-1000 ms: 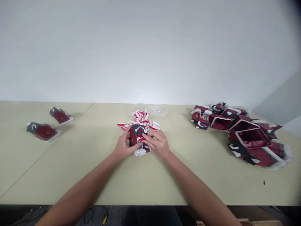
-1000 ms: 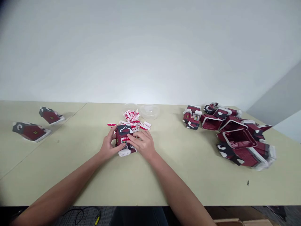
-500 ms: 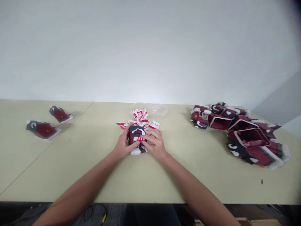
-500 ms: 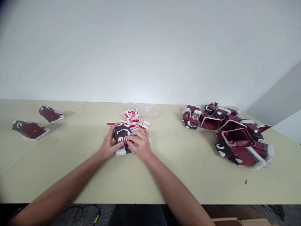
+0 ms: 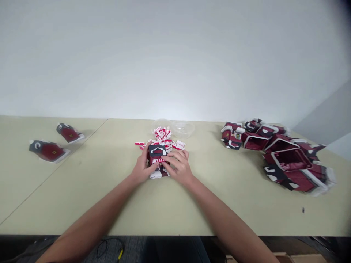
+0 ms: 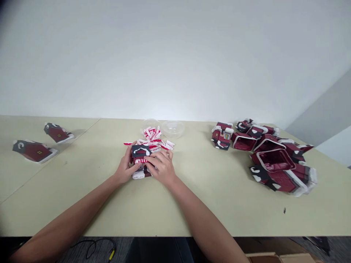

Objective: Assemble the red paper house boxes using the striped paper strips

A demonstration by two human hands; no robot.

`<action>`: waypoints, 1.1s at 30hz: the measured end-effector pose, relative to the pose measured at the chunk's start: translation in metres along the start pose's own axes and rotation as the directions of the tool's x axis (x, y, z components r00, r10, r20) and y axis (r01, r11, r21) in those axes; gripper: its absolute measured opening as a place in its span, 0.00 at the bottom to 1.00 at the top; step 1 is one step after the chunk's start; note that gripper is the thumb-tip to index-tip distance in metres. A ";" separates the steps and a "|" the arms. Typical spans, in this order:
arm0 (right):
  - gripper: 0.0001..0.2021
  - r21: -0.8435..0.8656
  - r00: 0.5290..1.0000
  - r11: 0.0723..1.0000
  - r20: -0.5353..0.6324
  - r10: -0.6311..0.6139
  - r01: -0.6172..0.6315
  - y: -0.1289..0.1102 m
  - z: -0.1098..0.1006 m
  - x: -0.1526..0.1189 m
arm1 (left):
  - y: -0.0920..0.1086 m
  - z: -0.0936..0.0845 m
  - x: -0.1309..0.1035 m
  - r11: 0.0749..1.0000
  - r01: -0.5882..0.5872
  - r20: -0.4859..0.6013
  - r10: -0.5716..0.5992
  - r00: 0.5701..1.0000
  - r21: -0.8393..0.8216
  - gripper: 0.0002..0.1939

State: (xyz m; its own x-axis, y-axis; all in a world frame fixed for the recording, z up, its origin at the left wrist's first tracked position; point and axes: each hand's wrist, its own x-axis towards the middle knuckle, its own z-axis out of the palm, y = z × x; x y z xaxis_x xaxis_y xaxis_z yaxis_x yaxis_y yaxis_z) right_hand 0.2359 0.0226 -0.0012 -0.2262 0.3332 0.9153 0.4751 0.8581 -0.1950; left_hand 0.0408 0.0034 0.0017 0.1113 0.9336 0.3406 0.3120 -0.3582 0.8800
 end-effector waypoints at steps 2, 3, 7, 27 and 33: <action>0.04 -0.003 1.000 1.000 -0.007 -0.006 0.006 0.000 0.001 -0.001 | -0.001 0.000 0.000 1.000 -0.011 0.001 0.011 1.000 0.003 0.48; 0.04 0.002 1.000 1.000 -0.011 -0.006 0.006 0.000 0.002 -0.001 | -0.001 0.000 0.000 1.000 -0.016 0.002 0.016 1.000 0.002 0.48; 0.04 0.048 0.999 0.999 -0.048 0.014 -0.012 0.000 0.004 -0.002 | -0.001 -0.001 -0.001 1.000 -0.026 0.009 0.026 1.000 0.000 0.49; 0.04 0.147 0.986 0.982 -0.100 0.135 -0.120 -0.006 0.009 -0.004 | -0.004 0.001 0.002 0.994 -0.072 -0.023 0.071 0.997 -0.081 0.39; 0.06 0.140 0.988 0.985 -0.105 0.115 -0.100 -0.008 0.007 -0.003 | -0.003 0.003 0.000 0.995 -0.048 -0.022 0.046 0.999 -0.087 0.38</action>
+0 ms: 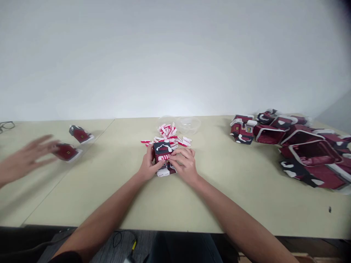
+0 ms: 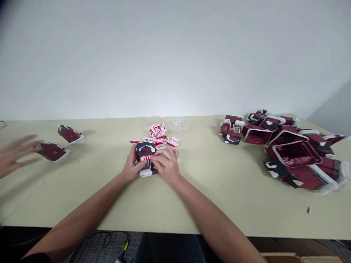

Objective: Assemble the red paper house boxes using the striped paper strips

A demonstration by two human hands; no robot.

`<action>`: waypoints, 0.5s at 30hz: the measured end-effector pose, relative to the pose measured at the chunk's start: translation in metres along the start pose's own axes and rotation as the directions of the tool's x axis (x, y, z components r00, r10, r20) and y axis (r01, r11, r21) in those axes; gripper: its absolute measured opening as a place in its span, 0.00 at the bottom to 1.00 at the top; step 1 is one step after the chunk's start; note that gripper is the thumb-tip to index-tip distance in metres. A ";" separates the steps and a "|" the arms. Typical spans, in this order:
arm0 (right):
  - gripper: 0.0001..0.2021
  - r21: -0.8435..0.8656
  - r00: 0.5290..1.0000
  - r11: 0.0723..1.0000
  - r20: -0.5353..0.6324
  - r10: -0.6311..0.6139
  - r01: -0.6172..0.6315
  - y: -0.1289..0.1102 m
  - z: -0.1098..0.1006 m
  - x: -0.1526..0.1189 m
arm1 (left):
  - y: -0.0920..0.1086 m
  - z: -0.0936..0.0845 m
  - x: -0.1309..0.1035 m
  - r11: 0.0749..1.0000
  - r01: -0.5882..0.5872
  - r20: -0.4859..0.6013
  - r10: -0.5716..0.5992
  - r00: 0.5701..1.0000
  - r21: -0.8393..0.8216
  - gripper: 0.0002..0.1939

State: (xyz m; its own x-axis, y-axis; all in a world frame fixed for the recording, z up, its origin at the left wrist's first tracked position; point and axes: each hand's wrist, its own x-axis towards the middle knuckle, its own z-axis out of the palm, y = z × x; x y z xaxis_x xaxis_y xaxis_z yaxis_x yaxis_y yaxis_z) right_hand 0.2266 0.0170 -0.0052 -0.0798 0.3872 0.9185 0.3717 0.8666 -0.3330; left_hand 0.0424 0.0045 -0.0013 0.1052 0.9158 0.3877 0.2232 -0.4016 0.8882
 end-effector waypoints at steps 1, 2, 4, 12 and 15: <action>0.07 -0.003 1.000 1.000 -0.004 -0.015 0.015 0.000 0.000 0.001 | 0.000 0.000 0.000 1.000 -0.002 0.002 0.002 1.000 0.000 0.37; 0.07 -0.010 1.000 1.000 -0.010 -0.030 0.030 0.000 -0.001 0.001 | 0.000 0.000 0.000 1.000 -0.003 0.005 0.003 1.000 0.000 0.36; 0.07 -0.026 0.998 0.998 -0.017 -0.057 0.056 0.000 -0.001 0.002 | 0.000 0.000 0.000 1.000 -0.007 0.005 0.007 1.000 0.000 0.36; 0.06 -0.101 0.990 0.986 0.060 -0.128 0.134 0.003 -0.006 0.002 | 0.003 0.001 0.001 1.000 -0.014 -0.020 0.015 1.000 0.024 0.35; 0.08 -0.116 0.982 0.978 0.095 -0.164 0.174 0.006 -0.009 0.003 | 0.003 0.001 0.000 1.000 -0.002 -0.021 0.003 1.000 0.028 0.36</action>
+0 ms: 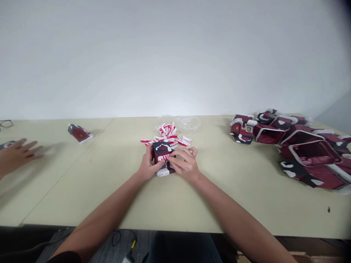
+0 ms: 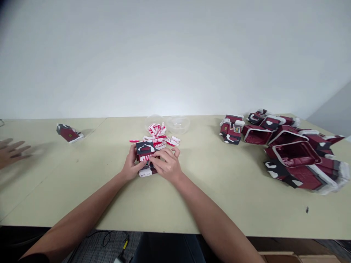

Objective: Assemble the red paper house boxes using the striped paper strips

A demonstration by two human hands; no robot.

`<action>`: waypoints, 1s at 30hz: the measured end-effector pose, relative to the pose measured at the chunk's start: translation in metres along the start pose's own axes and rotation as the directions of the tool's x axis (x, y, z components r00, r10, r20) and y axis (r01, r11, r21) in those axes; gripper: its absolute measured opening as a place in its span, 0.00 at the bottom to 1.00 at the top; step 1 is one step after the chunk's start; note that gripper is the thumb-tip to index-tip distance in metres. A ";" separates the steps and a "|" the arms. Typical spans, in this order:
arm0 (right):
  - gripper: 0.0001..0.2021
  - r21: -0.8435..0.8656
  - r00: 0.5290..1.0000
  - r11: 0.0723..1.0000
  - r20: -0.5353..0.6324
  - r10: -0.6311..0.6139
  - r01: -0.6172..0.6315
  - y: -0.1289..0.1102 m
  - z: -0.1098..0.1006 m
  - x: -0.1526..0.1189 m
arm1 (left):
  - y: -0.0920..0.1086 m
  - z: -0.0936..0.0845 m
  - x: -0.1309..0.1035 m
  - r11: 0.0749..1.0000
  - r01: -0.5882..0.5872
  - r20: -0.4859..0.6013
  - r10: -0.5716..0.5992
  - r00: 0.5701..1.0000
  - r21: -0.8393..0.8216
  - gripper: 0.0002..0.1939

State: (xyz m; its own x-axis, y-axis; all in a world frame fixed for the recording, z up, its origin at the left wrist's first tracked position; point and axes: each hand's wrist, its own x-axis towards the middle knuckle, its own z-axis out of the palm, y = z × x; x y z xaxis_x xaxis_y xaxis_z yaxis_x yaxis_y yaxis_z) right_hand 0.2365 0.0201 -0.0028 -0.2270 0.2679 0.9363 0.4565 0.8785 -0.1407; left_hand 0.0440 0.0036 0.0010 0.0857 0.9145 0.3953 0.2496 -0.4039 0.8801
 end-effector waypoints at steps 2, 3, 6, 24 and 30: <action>0.08 0.011 0.999 1.000 0.034 0.016 -0.016 0.002 -0.001 -0.001 | 0.000 0.000 0.000 1.000 0.014 -0.002 -0.014 1.000 -0.009 0.35; 0.08 0.020 0.998 0.999 0.058 0.029 -0.030 0.003 0.000 -0.002 | 0.000 0.000 0.000 1.000 0.018 -0.003 -0.018 1.000 -0.015 0.35; 0.08 0.034 0.994 0.998 0.105 0.041 -0.045 0.006 0.000 -0.004 | 0.001 0.000 0.000 1.000 0.006 -0.010 -0.007 1.000 -0.021 0.35; 0.08 0.060 0.994 0.994 0.059 -0.094 0.090 0.016 -0.001 -0.003 | -0.007 -0.005 0.001 0.984 -0.141 0.041 0.138 0.990 0.112 0.38; 0.09 0.055 0.987 0.996 0.137 -0.083 0.076 0.019 -0.002 -0.005 | -0.002 -0.006 0.000 0.970 -0.157 0.012 0.157 0.988 0.187 0.36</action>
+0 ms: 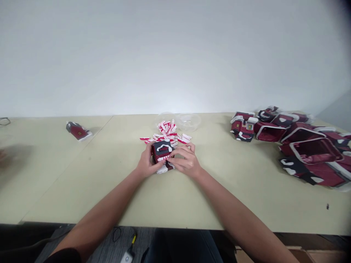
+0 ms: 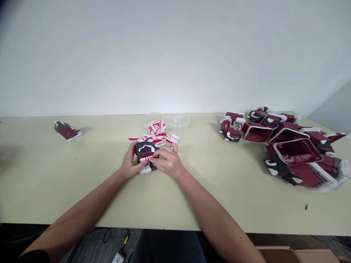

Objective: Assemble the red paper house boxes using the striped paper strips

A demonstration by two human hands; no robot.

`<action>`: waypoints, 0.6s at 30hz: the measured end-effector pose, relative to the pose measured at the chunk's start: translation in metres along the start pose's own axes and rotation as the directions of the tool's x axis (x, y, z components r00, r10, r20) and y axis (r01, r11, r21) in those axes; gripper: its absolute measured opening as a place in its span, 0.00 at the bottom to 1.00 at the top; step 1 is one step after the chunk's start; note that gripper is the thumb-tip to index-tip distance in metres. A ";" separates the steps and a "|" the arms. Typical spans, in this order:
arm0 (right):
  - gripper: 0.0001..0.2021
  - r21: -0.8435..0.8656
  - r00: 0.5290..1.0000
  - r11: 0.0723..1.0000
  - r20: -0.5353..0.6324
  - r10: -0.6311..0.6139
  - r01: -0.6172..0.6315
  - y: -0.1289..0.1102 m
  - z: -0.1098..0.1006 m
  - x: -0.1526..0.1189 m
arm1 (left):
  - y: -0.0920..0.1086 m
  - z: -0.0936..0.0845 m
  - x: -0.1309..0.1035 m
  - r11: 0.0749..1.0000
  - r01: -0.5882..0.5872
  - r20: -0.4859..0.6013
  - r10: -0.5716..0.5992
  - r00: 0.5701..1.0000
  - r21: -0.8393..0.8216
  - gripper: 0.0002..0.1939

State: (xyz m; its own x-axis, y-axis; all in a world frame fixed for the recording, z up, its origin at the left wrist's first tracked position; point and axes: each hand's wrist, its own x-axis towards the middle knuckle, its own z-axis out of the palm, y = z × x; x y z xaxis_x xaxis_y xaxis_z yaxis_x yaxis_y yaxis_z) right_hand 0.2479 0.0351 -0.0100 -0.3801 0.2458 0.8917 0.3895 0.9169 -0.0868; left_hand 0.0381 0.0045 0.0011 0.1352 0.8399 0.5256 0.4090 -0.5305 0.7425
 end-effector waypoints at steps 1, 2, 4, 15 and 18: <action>0.09 -0.005 1.000 1.000 0.015 0.004 -0.004 0.000 0.000 0.000 | 0.001 0.000 0.000 1.000 0.001 -0.005 -0.001 1.000 0.015 0.36; 0.09 -0.012 1.000 1.000 0.024 0.004 -0.004 0.001 -0.001 0.000 | 0.001 -0.001 0.000 1.000 0.002 -0.008 -0.002 1.000 0.029 0.36; 0.09 -0.025 1.000 1.000 0.014 -0.018 0.019 0.001 -0.001 0.000 | 0.001 -0.002 0.000 0.998 0.014 -0.009 -0.013 1.000 0.058 0.36; 0.09 0.132 0.973 0.972 -0.107 0.206 -0.192 -0.006 0.001 0.001 | 0.000 0.002 0.000 0.998 0.052 -0.038 -0.053 0.998 -0.023 0.36; 0.28 0.264 0.921 0.905 -0.114 0.372 -0.333 -0.010 0.002 0.002 | 0.001 0.004 0.000 0.997 0.048 -0.042 -0.051 0.998 -0.061 0.35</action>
State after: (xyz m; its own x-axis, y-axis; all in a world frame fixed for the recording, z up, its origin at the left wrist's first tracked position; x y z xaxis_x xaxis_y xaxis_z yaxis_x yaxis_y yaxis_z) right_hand 0.2423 0.0273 -0.0083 -0.1096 0.5316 0.8399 0.2574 0.8313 -0.4926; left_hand 0.0419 0.0039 0.0004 0.0765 0.8604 0.5039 0.3590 -0.4952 0.7911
